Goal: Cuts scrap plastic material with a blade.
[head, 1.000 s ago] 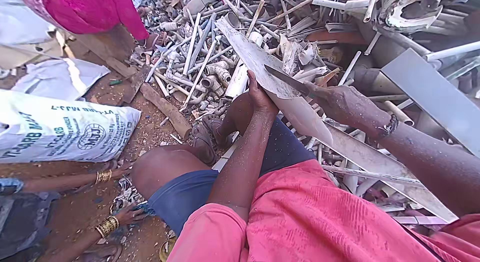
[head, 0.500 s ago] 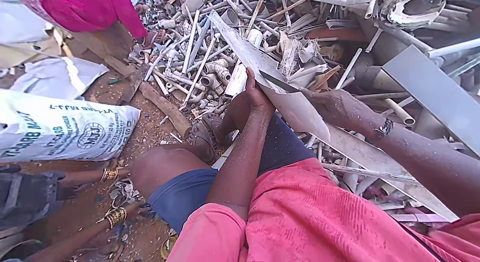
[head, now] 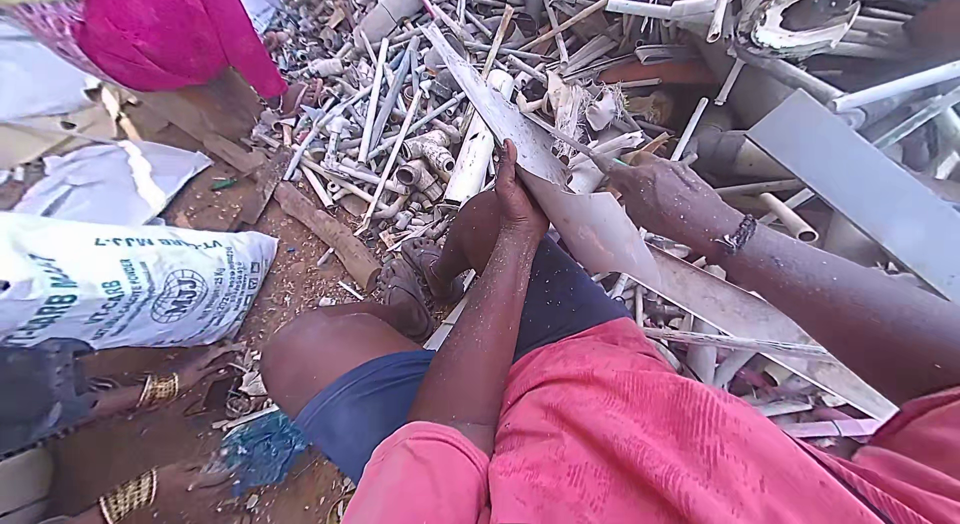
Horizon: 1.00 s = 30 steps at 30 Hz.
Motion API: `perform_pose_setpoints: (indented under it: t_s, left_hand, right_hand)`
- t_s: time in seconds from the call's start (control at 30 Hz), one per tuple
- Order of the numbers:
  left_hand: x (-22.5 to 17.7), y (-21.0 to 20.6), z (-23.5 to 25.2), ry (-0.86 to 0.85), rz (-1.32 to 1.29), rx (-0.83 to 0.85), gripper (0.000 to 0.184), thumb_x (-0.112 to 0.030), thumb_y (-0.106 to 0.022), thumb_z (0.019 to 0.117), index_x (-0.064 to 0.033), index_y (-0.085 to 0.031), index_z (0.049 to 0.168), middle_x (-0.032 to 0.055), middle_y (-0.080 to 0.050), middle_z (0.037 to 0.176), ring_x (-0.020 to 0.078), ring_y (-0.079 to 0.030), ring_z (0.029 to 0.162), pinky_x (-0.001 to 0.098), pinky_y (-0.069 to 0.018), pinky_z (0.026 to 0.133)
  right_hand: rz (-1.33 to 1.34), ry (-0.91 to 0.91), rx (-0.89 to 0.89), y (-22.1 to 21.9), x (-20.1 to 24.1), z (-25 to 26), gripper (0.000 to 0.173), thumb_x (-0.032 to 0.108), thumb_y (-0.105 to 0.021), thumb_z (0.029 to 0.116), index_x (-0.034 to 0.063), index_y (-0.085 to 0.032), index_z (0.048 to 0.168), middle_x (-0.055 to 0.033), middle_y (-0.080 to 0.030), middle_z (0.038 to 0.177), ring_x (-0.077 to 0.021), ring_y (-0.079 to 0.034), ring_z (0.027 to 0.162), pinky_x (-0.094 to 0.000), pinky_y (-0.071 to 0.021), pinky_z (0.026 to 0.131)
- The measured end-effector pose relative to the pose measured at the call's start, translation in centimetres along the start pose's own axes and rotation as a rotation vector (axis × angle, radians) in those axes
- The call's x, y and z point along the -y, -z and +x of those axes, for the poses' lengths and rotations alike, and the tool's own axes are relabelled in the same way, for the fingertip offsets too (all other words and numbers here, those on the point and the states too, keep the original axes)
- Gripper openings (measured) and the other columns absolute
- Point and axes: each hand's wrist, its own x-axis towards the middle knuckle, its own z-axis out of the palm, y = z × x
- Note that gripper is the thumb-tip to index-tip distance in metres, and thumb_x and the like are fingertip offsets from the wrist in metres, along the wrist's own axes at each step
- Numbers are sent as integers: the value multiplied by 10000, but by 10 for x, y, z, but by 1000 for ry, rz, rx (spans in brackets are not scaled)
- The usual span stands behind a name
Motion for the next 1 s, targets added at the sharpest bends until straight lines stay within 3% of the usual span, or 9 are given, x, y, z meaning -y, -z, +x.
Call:
perform_pose_setpoints:
  t_s: [0.17, 0.3, 0.37, 0.43, 0.53, 0.67, 0.8, 0.93, 1.0]
  left_hand:
    - [-14, 8, 7, -25, 15, -40, 506, -482, -330, 1094, -117, -496, 1403, 123, -644, 1269, 240, -637, 1180, 500, -532, 1006]
    - [-12, -5, 5, -45, -2, 9, 442, -403, -291, 1104, -113, -497, 1365, 119, -645, 1229, 233, -643, 1154, 488, -539, 989]
    - [-22, 0, 14, -52, -27, 40, 545, -475, -248, 1086, -67, -506, 1339, 191, -659, 1167, 309, -670, 1074, 532, -559, 928]
    - [-35, 16, 29, -74, -61, 85, 634, -556, -237, 1043, -62, -477, 1359, 232, -638, 1215, 364, -652, 1121, 566, -538, 958]
    - [-51, 43, 49, -118, -100, 153, 750, -621, -245, 974, -37, -432, 1406, 294, -590, 1292, 426, -618, 1167, 588, -518, 981]
    - [-46, 43, 47, -103, -140, 158, 750, -637, -251, 954, -53, -444, 1383, 269, -599, 1292, 399, -624, 1171, 564, -521, 980]
    - [-18, 14, 39, -132, -63, 87, 581, -505, -341, 984, -62, -477, 1334, 231, -636, 1223, 363, -645, 1137, 573, -537, 955]
    - [-36, 5, 46, -137, -18, 96, 579, -504, -270, 996, -51, -465, 1299, 247, -639, 1134, 378, -671, 1021, 555, -564, 877]
    - [-47, 6, 50, -168, 12, 106, 572, -508, -310, 987, -51, -470, 1291, 251, -642, 1096, 378, -676, 962, 549, -574, 839]
  right_hand:
    - [-20, 48, 12, 1, 1, -15, 513, 132, -541, 1020, 336, -559, 1490, -175, -653, 974, -367, -663, 831, -541, -536, 678]
    - [-11, 90, -8, -2, 4, -5, 566, 106, -493, 1018, 320, -493, 1542, -220, -610, 983, -396, -641, 827, -543, -529, 687]
    - [17, 125, 30, 4, 2, -11, 529, 121, -496, 1030, 314, -525, 1521, -192, -617, 963, -369, -648, 819, -526, -535, 689]
    - [50, 141, 64, 5, -1, -31, 393, 155, -548, 1036, 285, -643, 1395, -126, -627, 902, -308, -648, 778, -490, -535, 654]
    - [72, 164, 121, -6, -9, -64, 506, 196, -507, 1037, 377, -529, 1509, -84, -622, 854, -260, -637, 711, -468, -526, 612]
    - [70, 33, 88, -22, 5, -73, 528, 180, -500, 1050, 365, -480, 1544, -145, -618, 899, -316, -641, 710, -496, -530, 602]
    - [51, -27, -48, -26, 17, -44, 527, 140, -540, 1018, 315, -525, 1516, -162, -619, 883, -338, -631, 689, -491, -513, 564]
    - [55, -18, 40, -24, 15, -60, 527, 104, -561, 986, 271, -553, 1487, -173, -621, 919, -343, -649, 721, -499, -524, 589]
    - [59, -14, 45, -31, 8, -64, 534, 102, -554, 1007, 267, -528, 1514, -195, -622, 941, -360, -651, 718, -517, -530, 594]
